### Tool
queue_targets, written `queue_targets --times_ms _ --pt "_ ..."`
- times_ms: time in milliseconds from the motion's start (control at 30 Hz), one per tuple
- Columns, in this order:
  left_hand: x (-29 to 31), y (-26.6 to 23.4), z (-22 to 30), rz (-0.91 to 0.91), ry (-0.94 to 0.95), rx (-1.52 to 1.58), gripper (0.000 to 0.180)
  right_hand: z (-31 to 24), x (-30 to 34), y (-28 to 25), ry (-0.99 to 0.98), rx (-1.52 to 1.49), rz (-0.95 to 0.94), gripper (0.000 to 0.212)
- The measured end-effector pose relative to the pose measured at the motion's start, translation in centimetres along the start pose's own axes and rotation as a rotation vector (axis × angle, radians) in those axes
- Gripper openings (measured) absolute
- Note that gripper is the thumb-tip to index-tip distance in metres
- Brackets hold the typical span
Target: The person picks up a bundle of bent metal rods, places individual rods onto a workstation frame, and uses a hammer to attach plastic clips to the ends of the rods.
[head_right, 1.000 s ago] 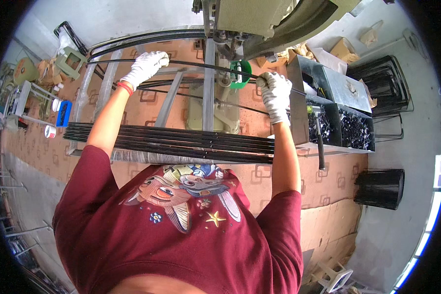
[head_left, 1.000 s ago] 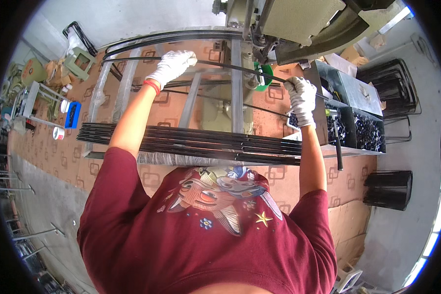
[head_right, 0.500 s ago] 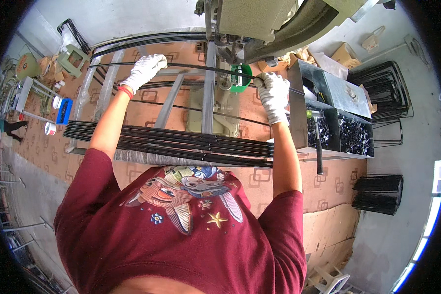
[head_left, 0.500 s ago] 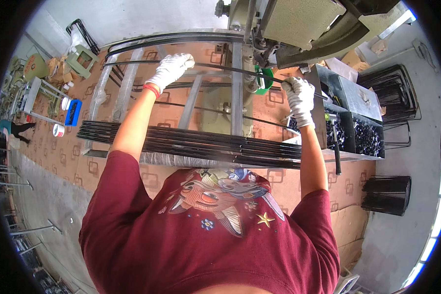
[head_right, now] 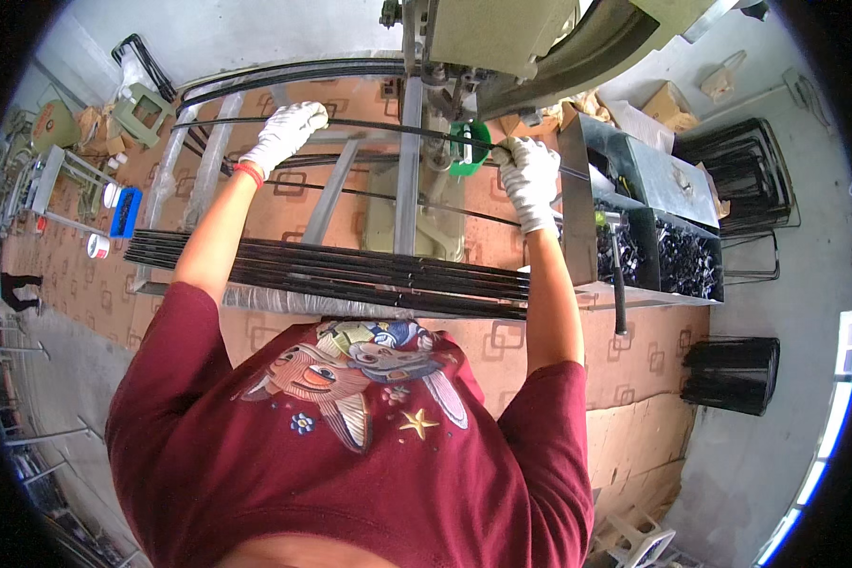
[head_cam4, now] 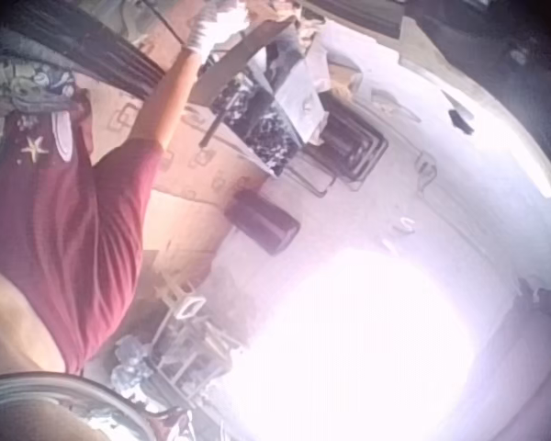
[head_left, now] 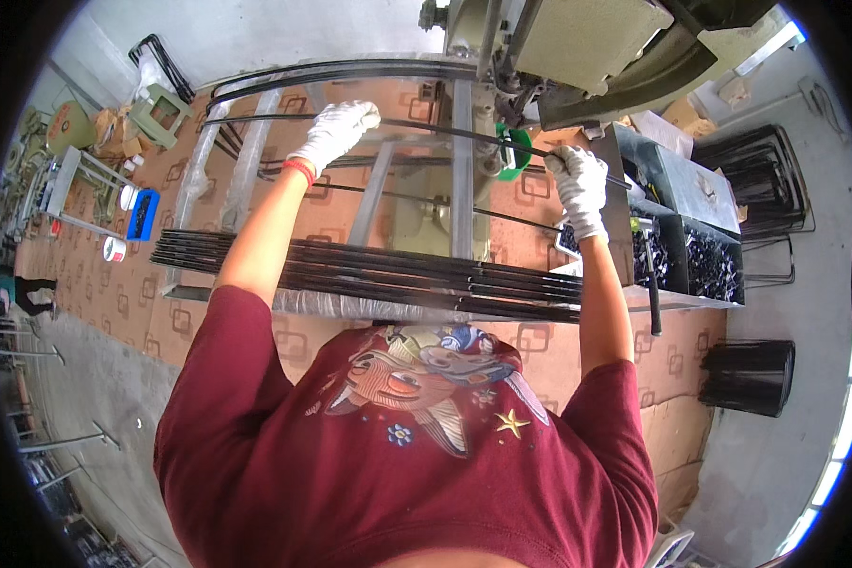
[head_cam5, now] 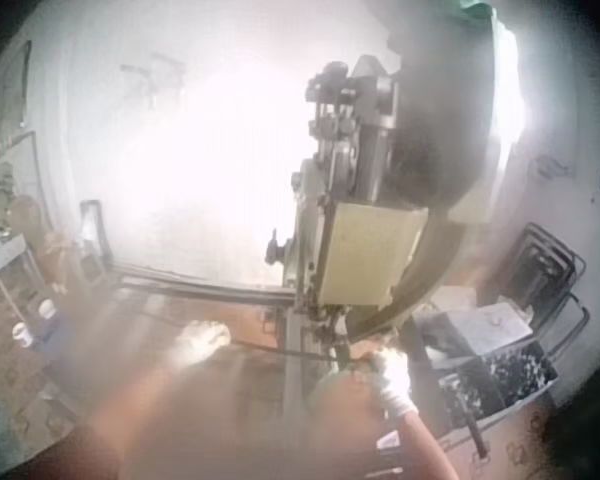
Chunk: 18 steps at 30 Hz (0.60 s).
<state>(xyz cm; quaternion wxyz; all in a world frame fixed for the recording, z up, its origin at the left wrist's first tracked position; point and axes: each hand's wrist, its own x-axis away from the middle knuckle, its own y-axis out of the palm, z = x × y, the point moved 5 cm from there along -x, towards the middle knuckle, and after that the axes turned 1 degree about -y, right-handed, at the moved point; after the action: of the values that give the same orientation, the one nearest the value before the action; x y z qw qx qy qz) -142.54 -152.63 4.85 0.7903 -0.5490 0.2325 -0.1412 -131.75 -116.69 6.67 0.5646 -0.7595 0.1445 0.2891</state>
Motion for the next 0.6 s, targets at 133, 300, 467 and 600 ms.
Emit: queue_targets --times_ms 133,300,467,600 --pt "-0.7 1.3 0.1 -0.017 0.065 -0.089 0.027 1.0 1.2 1.1 0.000 -0.023 -0.045 0.013" --pt "1.8 0.8 4.2 0.192 0.170 -0.123 0.027 3.9 2.6 -1.7 0.252 -0.533 0.069 0.016" --pt "4.7 -0.8 15.2 0.152 0.344 0.245 0.021 14.4 10.5 -8.6 0.889 -0.591 0.443 0.019" --pt "3.6 2.3 24.2 0.110 0.559 0.196 0.024 23.8 16.3 -5.3 0.888 0.386 -0.428 0.019"
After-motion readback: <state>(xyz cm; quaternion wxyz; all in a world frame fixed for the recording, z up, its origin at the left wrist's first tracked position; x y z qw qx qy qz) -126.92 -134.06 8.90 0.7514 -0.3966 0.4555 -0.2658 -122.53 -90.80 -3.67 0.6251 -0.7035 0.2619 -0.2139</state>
